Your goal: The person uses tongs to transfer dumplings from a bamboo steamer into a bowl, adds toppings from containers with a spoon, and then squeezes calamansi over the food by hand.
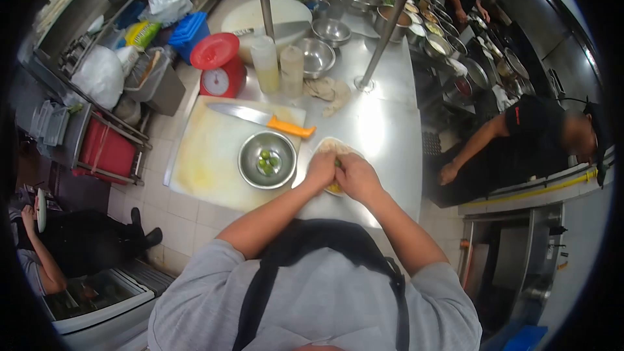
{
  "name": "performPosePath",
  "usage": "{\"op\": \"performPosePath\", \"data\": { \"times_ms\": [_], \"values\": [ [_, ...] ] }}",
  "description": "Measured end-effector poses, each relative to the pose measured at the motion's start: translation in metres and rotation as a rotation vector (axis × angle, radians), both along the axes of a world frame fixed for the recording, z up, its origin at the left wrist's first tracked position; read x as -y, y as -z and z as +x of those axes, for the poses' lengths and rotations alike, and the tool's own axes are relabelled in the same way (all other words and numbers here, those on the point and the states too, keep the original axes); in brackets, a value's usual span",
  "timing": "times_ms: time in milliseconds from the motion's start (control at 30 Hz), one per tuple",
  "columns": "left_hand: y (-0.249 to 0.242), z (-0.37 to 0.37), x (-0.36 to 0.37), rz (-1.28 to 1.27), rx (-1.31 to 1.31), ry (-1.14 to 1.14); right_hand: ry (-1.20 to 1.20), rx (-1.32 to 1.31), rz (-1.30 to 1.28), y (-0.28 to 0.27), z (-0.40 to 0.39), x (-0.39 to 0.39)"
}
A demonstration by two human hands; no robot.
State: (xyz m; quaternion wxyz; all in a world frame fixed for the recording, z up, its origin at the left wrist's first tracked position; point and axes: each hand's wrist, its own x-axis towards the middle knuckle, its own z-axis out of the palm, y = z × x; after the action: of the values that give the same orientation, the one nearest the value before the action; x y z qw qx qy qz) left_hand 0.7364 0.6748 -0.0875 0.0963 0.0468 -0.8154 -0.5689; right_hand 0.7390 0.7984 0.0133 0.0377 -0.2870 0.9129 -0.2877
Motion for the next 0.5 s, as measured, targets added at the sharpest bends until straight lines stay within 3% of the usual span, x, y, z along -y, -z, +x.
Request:
{"op": "performPosePath", "data": {
  "times_ms": [100,167,233,300,367,400,500],
  "values": [
    [-0.026,0.002,0.002,0.100,0.176,0.056,0.024,-0.038,-0.028,0.004,-0.003,-0.001],
    [-0.032,0.001,-0.001,0.185,0.329,0.098,0.122,0.116,0.021,-0.004,-0.005,0.002],
    [-0.023,-0.003,-0.005,0.208,0.308,0.086,0.101,0.055,-0.004,0.000,-0.011,-0.001],
    [-0.016,-0.007,-0.006,0.238,0.295,0.078,0.098,0.159,-0.035,-0.001,-0.013,-0.004],
    [-0.014,-0.010,-0.005,0.137,0.230,0.075,0.065,0.161,-0.044,-0.002,-0.017,-0.010],
    [-0.024,-0.010,-0.004,0.322,0.289,0.011,0.034,0.173,-0.050,-0.004,-0.018,-0.012],
    [-0.033,-0.010,-0.004,0.352,0.337,0.026,0.001,0.154,-0.052,-0.011,-0.015,-0.007]
  ]
}}
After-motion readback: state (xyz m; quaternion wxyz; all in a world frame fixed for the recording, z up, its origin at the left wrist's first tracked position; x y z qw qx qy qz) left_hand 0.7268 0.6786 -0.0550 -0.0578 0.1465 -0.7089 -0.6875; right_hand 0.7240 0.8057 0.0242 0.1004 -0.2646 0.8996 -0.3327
